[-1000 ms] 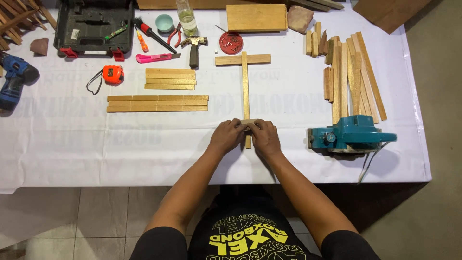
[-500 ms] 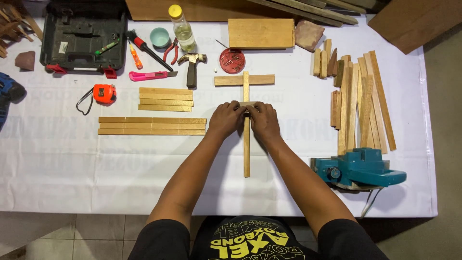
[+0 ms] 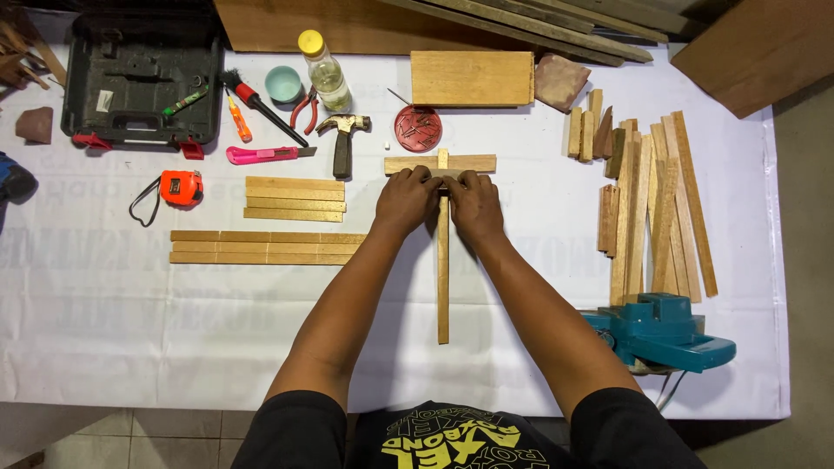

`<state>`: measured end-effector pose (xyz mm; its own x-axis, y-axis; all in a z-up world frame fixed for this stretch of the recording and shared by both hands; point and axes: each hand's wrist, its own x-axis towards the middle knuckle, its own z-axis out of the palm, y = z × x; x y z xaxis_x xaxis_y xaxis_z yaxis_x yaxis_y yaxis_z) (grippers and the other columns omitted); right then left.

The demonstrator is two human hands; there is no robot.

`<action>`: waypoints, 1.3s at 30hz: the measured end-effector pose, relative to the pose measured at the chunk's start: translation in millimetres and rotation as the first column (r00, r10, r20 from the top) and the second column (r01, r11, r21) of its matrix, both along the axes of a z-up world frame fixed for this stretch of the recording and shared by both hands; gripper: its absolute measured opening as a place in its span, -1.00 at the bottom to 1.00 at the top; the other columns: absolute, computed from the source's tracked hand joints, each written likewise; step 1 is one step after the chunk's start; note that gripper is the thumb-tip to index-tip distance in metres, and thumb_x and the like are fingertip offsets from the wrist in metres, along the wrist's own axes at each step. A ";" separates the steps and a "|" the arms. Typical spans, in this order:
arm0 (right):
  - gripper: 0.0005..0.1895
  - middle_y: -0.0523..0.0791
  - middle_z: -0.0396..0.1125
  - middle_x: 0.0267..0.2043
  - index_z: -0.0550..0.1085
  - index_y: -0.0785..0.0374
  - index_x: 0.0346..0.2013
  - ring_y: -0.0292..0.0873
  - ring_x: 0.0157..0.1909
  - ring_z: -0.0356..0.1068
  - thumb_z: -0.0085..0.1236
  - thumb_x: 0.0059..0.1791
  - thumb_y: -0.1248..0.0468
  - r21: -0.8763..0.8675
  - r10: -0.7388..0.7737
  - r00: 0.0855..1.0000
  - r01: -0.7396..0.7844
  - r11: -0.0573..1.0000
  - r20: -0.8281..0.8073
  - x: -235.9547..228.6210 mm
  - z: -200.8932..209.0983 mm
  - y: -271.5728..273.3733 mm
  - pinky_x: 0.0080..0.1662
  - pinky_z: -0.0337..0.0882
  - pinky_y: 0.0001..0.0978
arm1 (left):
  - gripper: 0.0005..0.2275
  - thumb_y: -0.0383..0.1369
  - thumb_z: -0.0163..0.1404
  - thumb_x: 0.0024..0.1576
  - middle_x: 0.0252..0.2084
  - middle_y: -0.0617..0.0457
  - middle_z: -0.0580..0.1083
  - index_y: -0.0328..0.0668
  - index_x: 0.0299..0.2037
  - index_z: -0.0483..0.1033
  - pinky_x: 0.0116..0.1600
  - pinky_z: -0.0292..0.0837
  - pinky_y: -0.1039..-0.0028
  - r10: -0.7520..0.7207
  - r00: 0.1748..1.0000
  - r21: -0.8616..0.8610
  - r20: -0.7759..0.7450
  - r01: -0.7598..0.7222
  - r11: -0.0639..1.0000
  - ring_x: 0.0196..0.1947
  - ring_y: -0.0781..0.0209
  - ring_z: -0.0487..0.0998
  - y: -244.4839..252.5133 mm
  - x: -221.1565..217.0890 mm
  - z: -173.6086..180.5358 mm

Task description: Assembling a decorative wooden cross by gluing wooden slats onto a frame.

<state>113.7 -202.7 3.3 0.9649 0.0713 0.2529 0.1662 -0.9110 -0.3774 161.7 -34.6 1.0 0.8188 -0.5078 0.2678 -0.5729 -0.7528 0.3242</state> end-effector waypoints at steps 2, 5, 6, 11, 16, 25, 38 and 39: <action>-0.63 -0.08 0.35 -0.07 0.58 0.07 0.10 0.01 -0.01 0.30 0.15 -0.01 0.30 -0.003 -0.004 1.000 0.004 1.000 -0.019 -5.0 0.4 0.4 0.03 0.34 -0.13 | -0.82 -0.32 0.08 0.13 -0.13 0.07 0.50 -0.02 -0.10 0.66 0.04 0.46 0.24 -0.008 1.000 0.012 -0.007 0.008 1.000 -0.12 0.04 0.53 -0.4 -2.4 -2.8; -0.63 -0.08 0.35 -0.06 0.58 0.06 0.09 0.01 0.00 0.31 0.15 -0.01 0.31 -0.003 -0.007 1.000 0.007 1.000 -0.019 -17.6 -1.1 2.1 0.04 0.34 -0.13 | -0.81 -0.32 0.08 0.13 -0.12 0.05 0.50 -0.03 -0.10 0.66 0.04 0.45 0.22 -0.018 0.999 0.037 -0.031 0.019 0.999 -0.12 0.03 0.53 1.0 -13.1 -2.9; -0.64 -0.08 0.36 -0.06 0.58 0.07 0.09 0.01 0.00 0.31 0.16 -0.01 0.31 0.000 -0.008 1.000 0.008 1.000 -0.004 -23.1 -1.5 2.5 0.04 0.34 -0.13 | -0.81 -0.31 0.07 0.14 -0.11 0.03 0.50 -0.05 -0.08 0.66 0.03 0.44 0.21 -0.023 0.998 0.050 -0.051 0.026 0.998 -0.12 0.02 0.52 1.4 -18.0 -1.9; -0.64 -0.09 0.36 -0.06 0.59 0.06 0.09 0.01 0.00 0.30 0.16 -0.01 0.31 0.012 -0.016 1.000 0.016 1.000 -0.020 -59.2 -0.1 8.2 0.05 0.34 -0.13 | -0.79 -0.31 0.08 0.12 -0.12 0.03 0.50 -0.04 -0.06 0.65 0.05 0.44 0.23 -0.031 0.998 0.042 -0.063 0.033 0.999 -0.12 0.03 0.52 5.9 -54.8 -5.0; -0.64 -0.09 0.36 -0.06 0.60 0.07 0.07 0.01 0.00 0.30 0.18 -0.04 0.31 0.030 -0.010 1.000 0.011 0.999 -0.008 -101.1 3.1 16.4 0.06 0.33 -0.13 | -0.81 -0.30 0.09 0.14 -0.11 0.05 0.50 -0.04 -0.07 0.65 0.06 0.44 0.24 -0.024 0.997 0.050 -0.073 0.028 0.998 -0.11 0.04 0.52 12.8 -97.4 -5.8; -0.71 -0.10 0.38 -0.09 0.60 0.06 0.03 -0.01 -0.04 0.32 0.18 0.01 0.29 0.019 -0.022 0.999 0.022 1.000 -0.036 -172.6 6.7 31.0 0.04 0.35 -0.15 | -0.82 -0.29 0.09 0.13 -0.18 0.01 0.49 -0.07 -0.10 0.63 -0.02 0.46 0.22 -0.059 0.996 0.065 -0.062 0.063 0.996 -0.19 0.03 0.54 28.7 -168.5 -2.0; -0.67 -0.07 0.37 -0.13 0.60 0.10 0.00 0.03 -0.07 0.32 0.21 -0.07 0.31 0.060 0.011 1.000 -0.011 0.998 0.001 -266.3 13.0 43.4 -0.01 0.35 -0.12 | -0.86 -0.31 0.09 0.11 -0.21 0.02 0.49 -0.07 -0.19 0.63 -0.06 0.46 0.23 -0.147 0.988 0.012 -0.045 0.147 0.989 -0.22 0.03 0.54 48.7 -253.5 -3.0; -0.68 -0.07 0.37 -0.14 0.59 0.11 -0.01 0.04 -0.07 0.32 0.21 -0.07 0.31 0.067 0.025 1.000 -0.025 0.997 -0.004 -271.5 16.5 44.1 -0.01 0.34 -0.11 | -0.86 -0.29 0.10 0.12 -0.22 0.02 0.49 -0.08 -0.19 0.63 -0.06 0.46 0.23 -0.170 0.984 0.018 -0.047 0.171 0.985 -0.22 0.02 0.54 50.4 -257.8 -1.3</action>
<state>-157.8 -158.6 19.7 0.9642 0.0785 0.2531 0.1867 -0.8792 -0.4383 -96.1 15.8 -0.3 0.7308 -0.6461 0.2202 -0.6785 -0.6528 0.3369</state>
